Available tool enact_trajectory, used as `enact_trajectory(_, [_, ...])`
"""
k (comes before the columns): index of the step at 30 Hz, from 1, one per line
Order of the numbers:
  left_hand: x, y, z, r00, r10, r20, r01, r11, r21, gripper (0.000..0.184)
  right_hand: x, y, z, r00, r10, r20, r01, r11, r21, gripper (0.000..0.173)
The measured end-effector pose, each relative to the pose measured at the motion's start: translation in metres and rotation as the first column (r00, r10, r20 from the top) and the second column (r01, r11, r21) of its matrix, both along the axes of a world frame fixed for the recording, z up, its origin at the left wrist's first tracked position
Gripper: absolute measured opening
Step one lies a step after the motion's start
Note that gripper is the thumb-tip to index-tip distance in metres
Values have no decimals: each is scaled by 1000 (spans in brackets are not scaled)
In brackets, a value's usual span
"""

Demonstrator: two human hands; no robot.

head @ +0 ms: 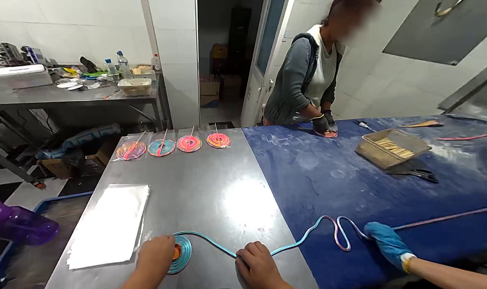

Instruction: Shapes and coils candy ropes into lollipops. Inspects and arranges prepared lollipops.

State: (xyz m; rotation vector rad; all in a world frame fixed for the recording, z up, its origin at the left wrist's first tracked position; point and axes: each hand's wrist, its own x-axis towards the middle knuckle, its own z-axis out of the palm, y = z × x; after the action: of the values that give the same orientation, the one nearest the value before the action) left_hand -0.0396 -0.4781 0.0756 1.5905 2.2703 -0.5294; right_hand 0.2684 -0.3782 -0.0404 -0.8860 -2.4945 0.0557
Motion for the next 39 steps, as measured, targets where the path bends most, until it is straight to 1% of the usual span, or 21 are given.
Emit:
enact_trajectory(1, [-5,-5,-9,990,-140,21,136,979,150,24,0,0,0,1000,-1,0,1,1000,1,25])
enact_trajectory(2, [-9,-6,-20,970,-240,46,223,946,235,31,0,-1,0,1000,-4,4,4,1000,-4,25])
enact_trajectory(3, [-9,-6,-26,961,-268,71,247,942,226,35,0,-1,0,1000,-8,10,8,1000,-10,25])
enact_trajectory(5, [-2,-2,-20,984,-166,68,161,984,76,34,1,-2,0,1000,-11,23,11,1000,-24,25])
enact_trajectory(8, [7,9,-4,996,92,-6,-92,984,-152,31,3,-4,0,999,-15,31,16,999,-30,24])
enact_trajectory(11, [5,11,-1,986,164,-35,-168,968,-188,41,2,-4,1,999,-17,30,17,1000,-19,24])
enact_trajectory(13, [2,4,-2,999,-17,-32,16,1000,-5,27,0,-5,3,999,-17,38,18,999,-29,25])
enact_trajectory(15, [-5,0,-20,969,-247,7,239,944,227,21,0,-4,7,998,-20,56,23,998,-58,25])
enact_trajectory(16, [-5,-1,-27,965,-258,50,240,943,230,21,1,-5,10,997,-17,73,23,997,-78,25])
enact_trajectory(18, [0,-1,-26,992,-103,70,95,989,113,29,0,-6,13,995,-9,99,20,994,-109,27])
enact_trajectory(20, [1,3,-22,999,45,11,-45,998,-51,34,1,-7,14,994,-4,108,19,990,-139,27])
enact_trajectory(23, [-4,0,-32,994,90,-64,-97,988,-119,31,0,-8,15,996,6,90,8,988,-153,27])
enact_trajectory(25, [-4,-6,-24,999,-7,-36,8,999,39,31,-1,-8,16,996,12,83,1,988,-154,26])
enact_trajectory(27, [-8,-14,-33,966,-260,4,241,900,363,18,-1,-7,17,996,21,87,-6,986,-170,27])
enact_trajectory(28, [-9,-15,-40,943,-331,20,296,868,399,21,-1,-8,16,996,22,89,-5,984,-179,27])
enact_trajectory(30, [0,-15,-43,963,-264,50,237,924,300,24,0,-8,17,996,16,87,0,984,-177,28])
enact_trajectory(32, [10,-9,-26,997,-80,20,77,989,123,27,1,-9,18,996,7,87,7,987,-159,27])
enact_trajectory(34, [11,-1,-11,999,41,4,-41,998,-57,34,1,-9,16,997,-8,81,19,992,-128,26])
enact_trajectory(35, [10,1,-6,999,43,-8,-44,996,-78,38,1,-8,14,997,-13,74,21,994,-109,26])
enact_trajectory(36, [9,1,-4,1000,16,-3,-16,999,-40,39,1,-7,12,998,-16,66,21,996,-88,25])
enact_trajectory(39, [5,-4,-14,973,-217,78,194,953,232,23,0,-5,7,999,-11,43,13,999,-39,24])
